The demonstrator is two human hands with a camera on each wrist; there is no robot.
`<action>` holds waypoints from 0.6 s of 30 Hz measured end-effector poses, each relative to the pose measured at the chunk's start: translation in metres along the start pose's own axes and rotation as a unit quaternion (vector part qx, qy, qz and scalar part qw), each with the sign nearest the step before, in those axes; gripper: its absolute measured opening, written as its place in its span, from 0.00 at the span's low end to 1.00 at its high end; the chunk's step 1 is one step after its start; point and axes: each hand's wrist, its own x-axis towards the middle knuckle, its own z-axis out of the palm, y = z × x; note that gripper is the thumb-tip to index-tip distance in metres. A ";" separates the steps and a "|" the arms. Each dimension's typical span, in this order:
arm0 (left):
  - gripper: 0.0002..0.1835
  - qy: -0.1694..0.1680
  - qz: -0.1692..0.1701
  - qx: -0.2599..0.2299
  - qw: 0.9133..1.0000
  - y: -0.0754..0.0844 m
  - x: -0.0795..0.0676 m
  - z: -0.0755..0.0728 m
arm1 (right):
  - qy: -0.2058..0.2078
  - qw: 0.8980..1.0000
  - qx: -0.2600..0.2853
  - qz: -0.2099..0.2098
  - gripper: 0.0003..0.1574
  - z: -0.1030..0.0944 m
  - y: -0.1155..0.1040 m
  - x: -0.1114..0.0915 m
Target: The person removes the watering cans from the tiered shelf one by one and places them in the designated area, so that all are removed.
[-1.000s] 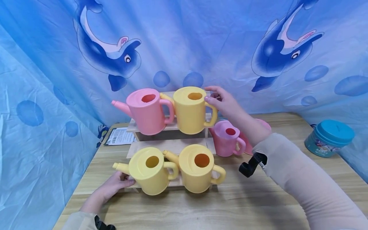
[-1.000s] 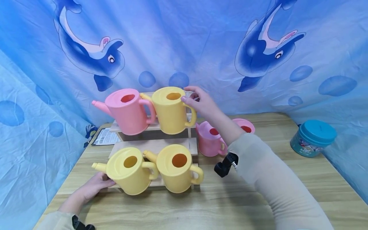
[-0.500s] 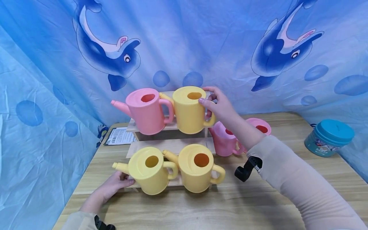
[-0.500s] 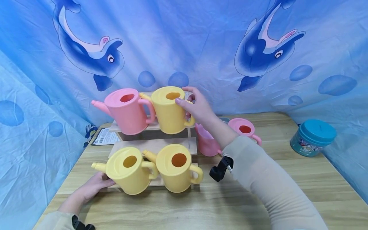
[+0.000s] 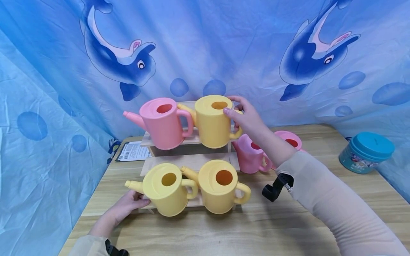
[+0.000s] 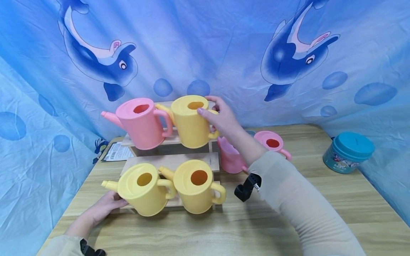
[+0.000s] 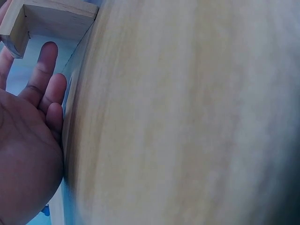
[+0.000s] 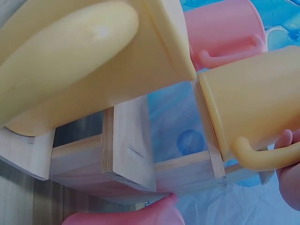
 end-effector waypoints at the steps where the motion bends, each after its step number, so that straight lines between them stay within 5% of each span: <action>1: 0.32 0.000 -0.002 0.000 1.000 0.000 0.000 0.000 | 0.001 1.000 -0.001 0.000 0.33 -0.001 0.000 0.000; 18: 0.32 0.005 -0.010 0.013 1.000 0.002 0.000 0.000 | -0.026 0.998 -0.047 0.027 0.38 -0.029 0.003 -0.001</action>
